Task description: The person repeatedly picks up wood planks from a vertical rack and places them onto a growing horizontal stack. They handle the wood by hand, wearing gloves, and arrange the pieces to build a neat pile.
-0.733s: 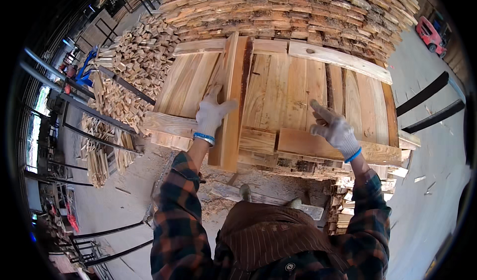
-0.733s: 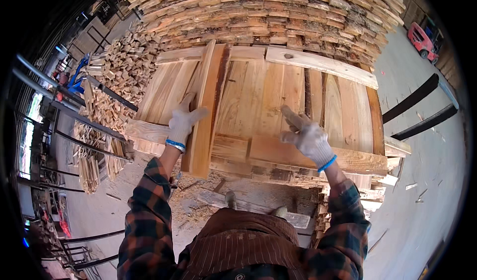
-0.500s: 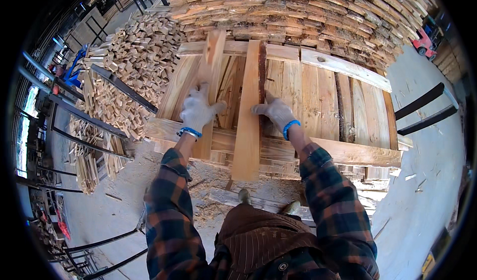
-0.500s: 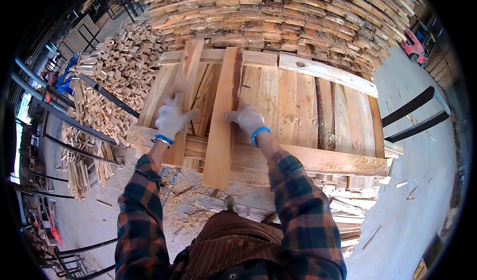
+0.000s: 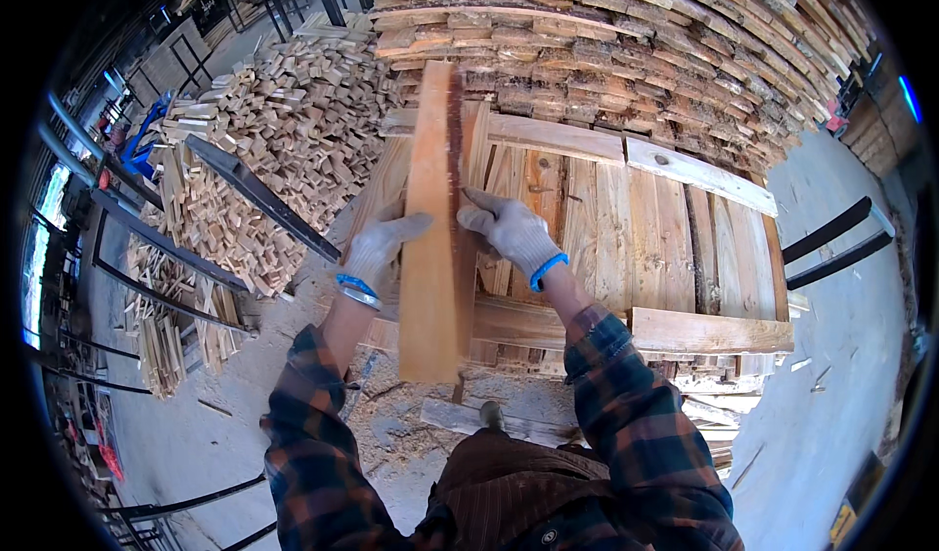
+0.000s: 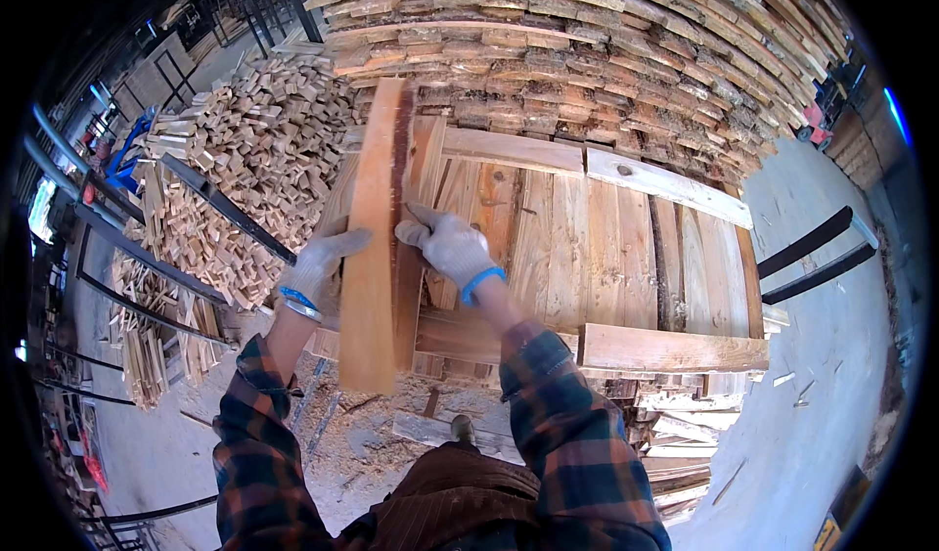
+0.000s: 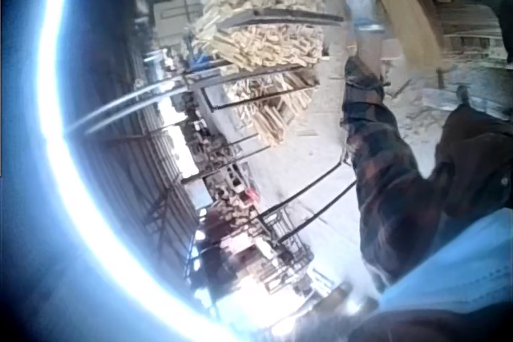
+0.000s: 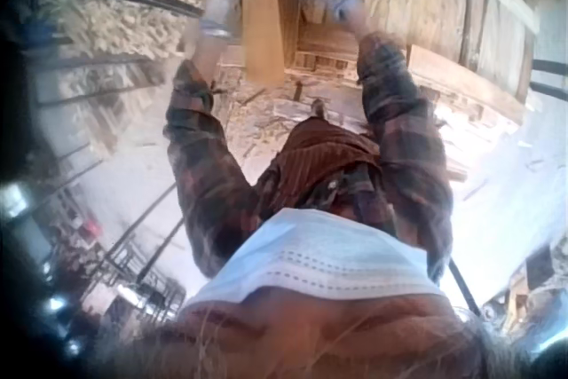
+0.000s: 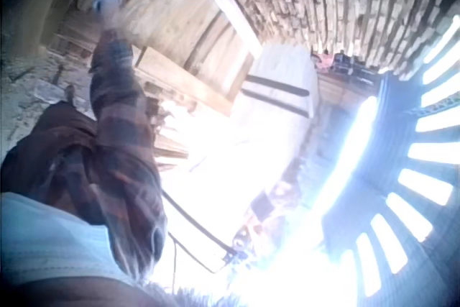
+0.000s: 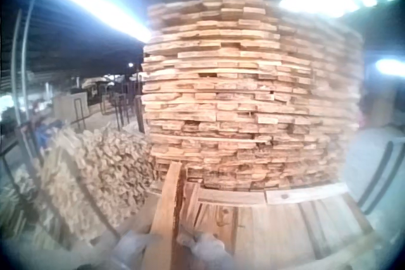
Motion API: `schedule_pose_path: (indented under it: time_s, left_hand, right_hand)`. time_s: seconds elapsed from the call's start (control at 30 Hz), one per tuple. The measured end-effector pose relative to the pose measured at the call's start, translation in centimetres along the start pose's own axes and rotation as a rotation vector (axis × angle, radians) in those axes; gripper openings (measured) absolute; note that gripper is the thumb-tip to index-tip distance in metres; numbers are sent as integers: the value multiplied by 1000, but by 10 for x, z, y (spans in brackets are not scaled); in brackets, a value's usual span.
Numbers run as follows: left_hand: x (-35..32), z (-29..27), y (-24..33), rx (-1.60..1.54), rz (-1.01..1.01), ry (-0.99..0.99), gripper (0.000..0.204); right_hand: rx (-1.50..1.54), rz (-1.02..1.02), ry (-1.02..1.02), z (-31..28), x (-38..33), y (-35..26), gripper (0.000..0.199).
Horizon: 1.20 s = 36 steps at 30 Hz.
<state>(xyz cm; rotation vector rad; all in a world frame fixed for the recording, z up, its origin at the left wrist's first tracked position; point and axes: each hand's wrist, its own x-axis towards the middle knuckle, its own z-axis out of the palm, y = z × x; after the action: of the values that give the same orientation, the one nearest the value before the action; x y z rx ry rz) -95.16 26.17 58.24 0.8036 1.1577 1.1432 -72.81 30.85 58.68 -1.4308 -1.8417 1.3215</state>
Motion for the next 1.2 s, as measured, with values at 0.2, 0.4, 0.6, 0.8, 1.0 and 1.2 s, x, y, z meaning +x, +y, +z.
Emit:
schedule_pose_path:
  time_s: [0.2, 0.4, 0.6, 0.8, 1.0, 1.2]
  left_hand:
    - [10, -136, 22, 253, -72, 248, 40]
    - [29, -120, -3, 217, -30, 247, 41]
    - [33, -141, -4, 270, 2, 193, 42]
    - [31, -130, -1, 1019, 52, 531, 40]
    - [37, -108, 4, 1371, -28, 626, 42]
    - [43, -139, -2, 1241, -80, 634, 45]
  right_hand:
    - [-229, 2, -49, 40, 4, 4, 79]
    - [204, 133, -70, 60, 30, 7, 61]
    - [95, 144, -41, 110, 53, -20, 51]
    - [-37, 65, -41, 114, 57, -13, 49]
    - [-56, 95, -41, 110, 77, -14, 52]
    - [19, 62, -17, 117, 74, -20, 51]
